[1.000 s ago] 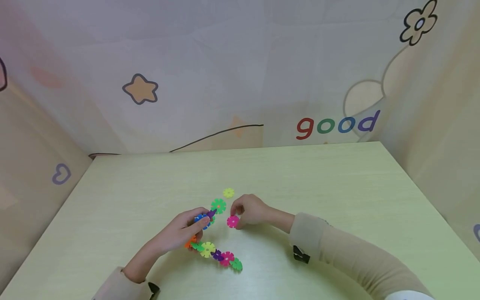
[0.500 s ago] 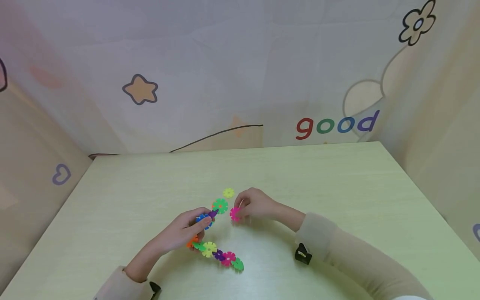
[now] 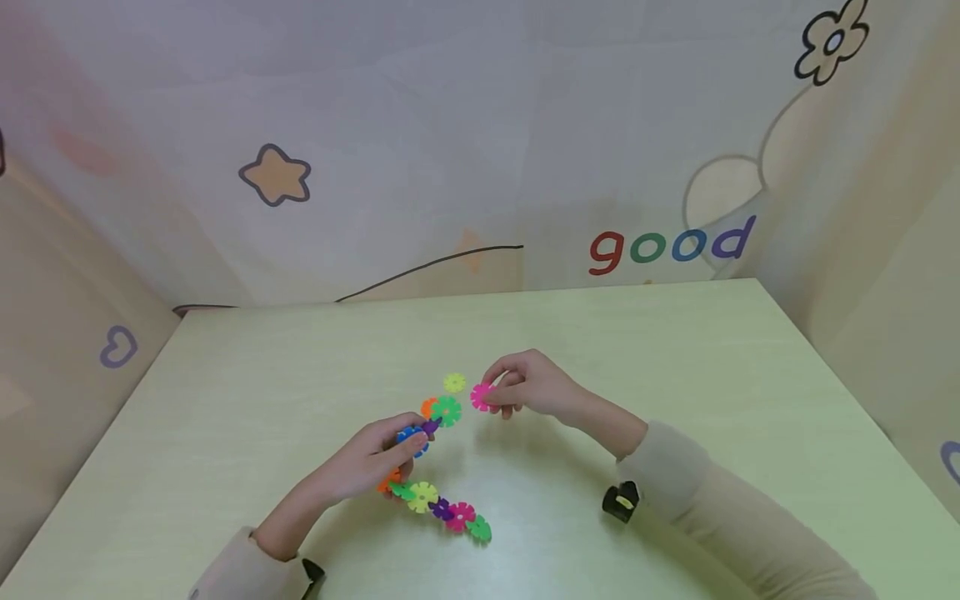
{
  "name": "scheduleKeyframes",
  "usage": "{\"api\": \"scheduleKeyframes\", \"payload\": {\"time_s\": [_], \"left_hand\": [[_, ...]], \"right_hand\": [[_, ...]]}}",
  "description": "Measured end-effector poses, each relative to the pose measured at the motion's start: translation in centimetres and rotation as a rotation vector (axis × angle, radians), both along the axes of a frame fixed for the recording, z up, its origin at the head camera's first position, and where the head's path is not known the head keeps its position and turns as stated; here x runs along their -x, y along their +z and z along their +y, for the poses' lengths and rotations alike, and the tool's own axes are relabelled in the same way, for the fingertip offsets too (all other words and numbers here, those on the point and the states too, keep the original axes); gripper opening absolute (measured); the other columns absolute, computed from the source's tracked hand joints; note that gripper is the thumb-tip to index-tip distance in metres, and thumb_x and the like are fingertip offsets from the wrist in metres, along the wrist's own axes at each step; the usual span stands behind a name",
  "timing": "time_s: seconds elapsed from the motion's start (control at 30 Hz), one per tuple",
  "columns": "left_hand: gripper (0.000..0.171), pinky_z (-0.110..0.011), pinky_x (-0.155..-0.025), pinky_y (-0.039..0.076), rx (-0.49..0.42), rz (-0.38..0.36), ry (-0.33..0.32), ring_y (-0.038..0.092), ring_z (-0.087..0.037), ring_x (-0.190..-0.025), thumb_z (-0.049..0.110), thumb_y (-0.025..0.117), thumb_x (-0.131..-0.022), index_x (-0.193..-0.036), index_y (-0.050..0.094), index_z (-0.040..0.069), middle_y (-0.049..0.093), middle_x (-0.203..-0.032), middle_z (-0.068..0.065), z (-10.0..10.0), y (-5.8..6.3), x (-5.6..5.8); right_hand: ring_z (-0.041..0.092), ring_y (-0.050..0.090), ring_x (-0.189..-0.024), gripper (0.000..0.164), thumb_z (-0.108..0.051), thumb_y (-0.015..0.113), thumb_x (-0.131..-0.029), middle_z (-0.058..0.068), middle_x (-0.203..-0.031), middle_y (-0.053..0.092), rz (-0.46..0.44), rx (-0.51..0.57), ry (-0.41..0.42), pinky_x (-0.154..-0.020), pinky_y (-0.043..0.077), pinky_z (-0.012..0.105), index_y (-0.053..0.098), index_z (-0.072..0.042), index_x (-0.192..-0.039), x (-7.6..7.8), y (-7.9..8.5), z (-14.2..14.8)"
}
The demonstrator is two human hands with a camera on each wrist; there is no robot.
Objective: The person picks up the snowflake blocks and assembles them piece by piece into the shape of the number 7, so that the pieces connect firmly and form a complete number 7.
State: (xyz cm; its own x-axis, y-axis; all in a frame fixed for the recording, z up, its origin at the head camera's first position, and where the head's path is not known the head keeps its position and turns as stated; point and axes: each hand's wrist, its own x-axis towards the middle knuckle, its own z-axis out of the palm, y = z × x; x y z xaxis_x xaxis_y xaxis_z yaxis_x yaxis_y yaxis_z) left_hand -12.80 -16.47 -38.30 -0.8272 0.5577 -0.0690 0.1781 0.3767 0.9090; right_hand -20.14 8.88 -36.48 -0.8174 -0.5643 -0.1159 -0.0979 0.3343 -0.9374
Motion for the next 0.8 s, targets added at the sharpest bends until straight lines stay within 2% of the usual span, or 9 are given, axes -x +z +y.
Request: {"api": "scheduleKeyframes", "payload": {"time_s": [0.17, 0.4, 0.53, 0.8], "left_hand": [[0.029, -0.020, -0.045, 0.032, -0.002, 0.002, -0.015, 0.046, -0.011, -0.055, 0.027, 0.043, -0.097, -0.099, 0.052, -0.001, 0.046, -0.062, -0.002, 0.3, -0.1, 0.2], [0.028, -0.020, -0.046, 0.033, 0.005, 0.002, -0.034, 0.047, -0.011, -0.056, 0.027, 0.044, -0.097, -0.099, 0.051, -0.001, 0.046, -0.064, -0.001, 0.7, 0.0, 0.3], [0.027, -0.020, -0.046, 0.033, 0.019, 0.011, -0.037, 0.046, -0.011, -0.056, 0.026, 0.045, -0.097, -0.098, 0.051, -0.001, 0.047, -0.064, -0.001, 0.9, 0.1, 0.3], [0.027, -0.020, -0.047, 0.035, 0.028, 0.013, -0.049, 0.047, -0.011, -0.056, 0.026, 0.045, -0.097, -0.098, 0.051, 0.000, 0.048, -0.065, -0.002, 1.2, 0.1, 0.3]], "right_hand": [[0.019, 0.060, -0.058, 0.021, -0.009, 0.065, -0.083, 0.008, -0.071, 0.066, 0.001, 0.038, 0.002, -0.061, 0.049, 0.032, 0.062, 0.003, -0.100, -0.3, 0.7, 0.3], [0.019, 0.061, -0.057, 0.021, -0.009, 0.064, -0.085, 0.008, -0.070, 0.066, -0.006, 0.053, -0.002, -0.064, 0.052, 0.036, 0.063, 0.003, -0.101, -0.8, 1.4, 0.4], [0.018, 0.061, -0.056, 0.021, -0.008, 0.063, -0.085, 0.009, -0.069, 0.066, -0.022, 0.064, -0.006, -0.063, 0.052, 0.034, 0.063, 0.004, -0.101, -0.9, 1.6, 0.4], [0.018, 0.062, -0.057, 0.023, -0.010, 0.064, -0.084, 0.010, -0.069, 0.066, -0.037, 0.077, -0.043, -0.066, 0.053, 0.042, 0.064, 0.004, -0.103, -1.1, 1.5, -0.2]]}}
